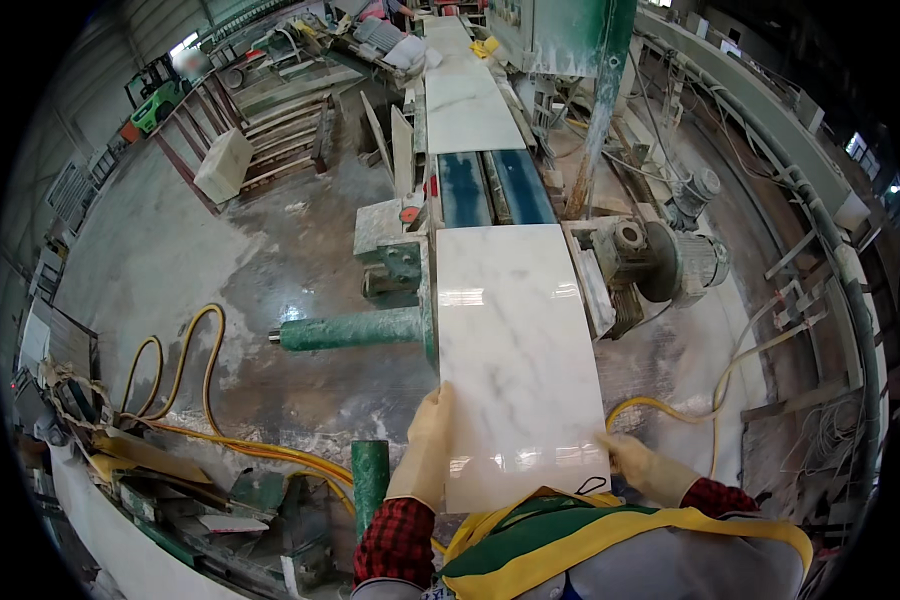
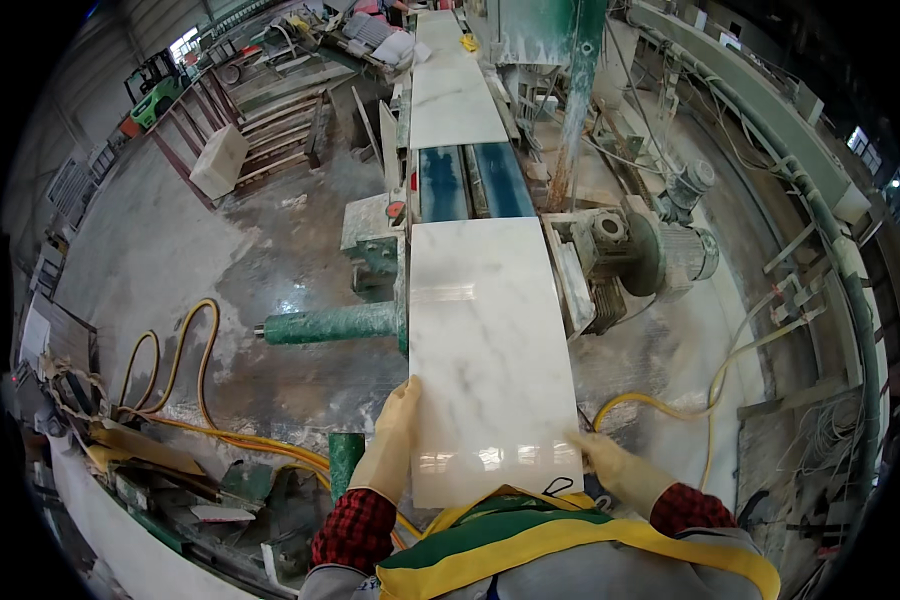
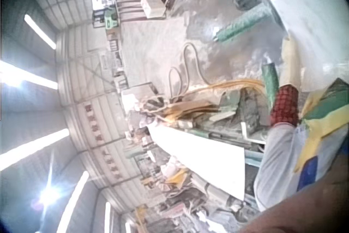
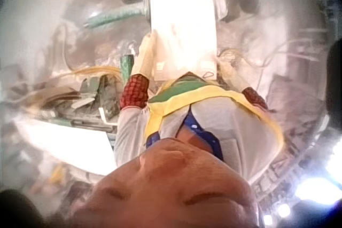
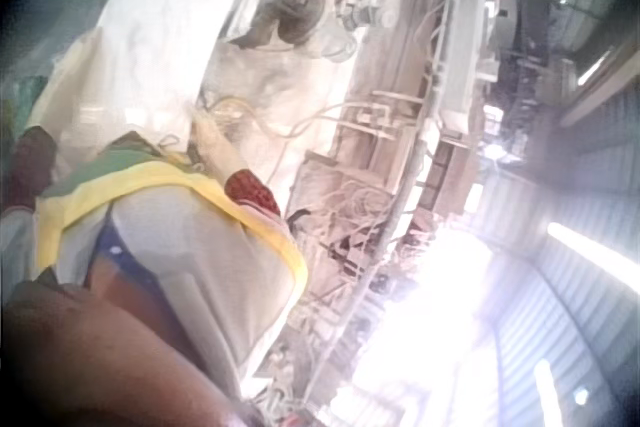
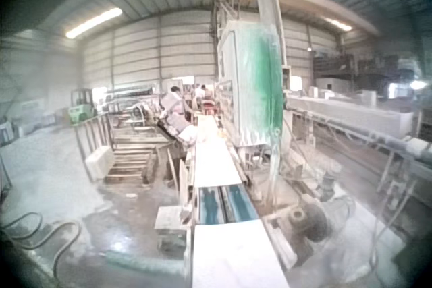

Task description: The person repeatedly picks up large white stone slabs from a conveyor belt and places them onto a stack. The person wears gloves and a safety harness while handling the slabs in a factory setting.

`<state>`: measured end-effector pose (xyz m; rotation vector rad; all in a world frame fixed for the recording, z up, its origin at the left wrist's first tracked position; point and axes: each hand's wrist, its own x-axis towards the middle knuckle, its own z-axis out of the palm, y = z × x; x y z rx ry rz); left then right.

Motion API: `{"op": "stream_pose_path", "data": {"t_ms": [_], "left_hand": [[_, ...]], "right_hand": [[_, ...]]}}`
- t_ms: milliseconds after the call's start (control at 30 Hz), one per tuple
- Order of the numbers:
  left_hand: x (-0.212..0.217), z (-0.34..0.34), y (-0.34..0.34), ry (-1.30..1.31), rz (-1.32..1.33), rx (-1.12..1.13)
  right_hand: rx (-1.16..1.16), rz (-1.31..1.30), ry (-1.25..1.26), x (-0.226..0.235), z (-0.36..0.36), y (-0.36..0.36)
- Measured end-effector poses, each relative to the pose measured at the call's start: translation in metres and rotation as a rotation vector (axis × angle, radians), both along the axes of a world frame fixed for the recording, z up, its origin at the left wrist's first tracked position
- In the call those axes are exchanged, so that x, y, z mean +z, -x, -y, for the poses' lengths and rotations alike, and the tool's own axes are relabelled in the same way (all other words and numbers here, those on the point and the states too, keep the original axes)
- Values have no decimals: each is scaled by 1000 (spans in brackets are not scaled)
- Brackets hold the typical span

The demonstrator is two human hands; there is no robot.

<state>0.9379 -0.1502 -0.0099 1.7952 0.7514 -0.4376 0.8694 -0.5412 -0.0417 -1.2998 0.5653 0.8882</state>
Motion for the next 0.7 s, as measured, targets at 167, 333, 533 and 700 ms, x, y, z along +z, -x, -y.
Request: {"op": "stream_pose_path", "data": {"t_ms": [167, 333, 533, 700], "left_hand": [[-42, -18, 23, 530, 38, 138], [-40, -31, 81, 641, -114, 104], [-58, -18, -4, 295, 165, 168], [-59, 8, -64, 178, 165, 238]], "right_hand": [[49, 121, -50, -4, -2, 9], [-42, 148, -75, -14, -13, -46], [-78, 367, 130, -60, -26, -161], [-73, 279, 466, -72, -6, -236]]}}
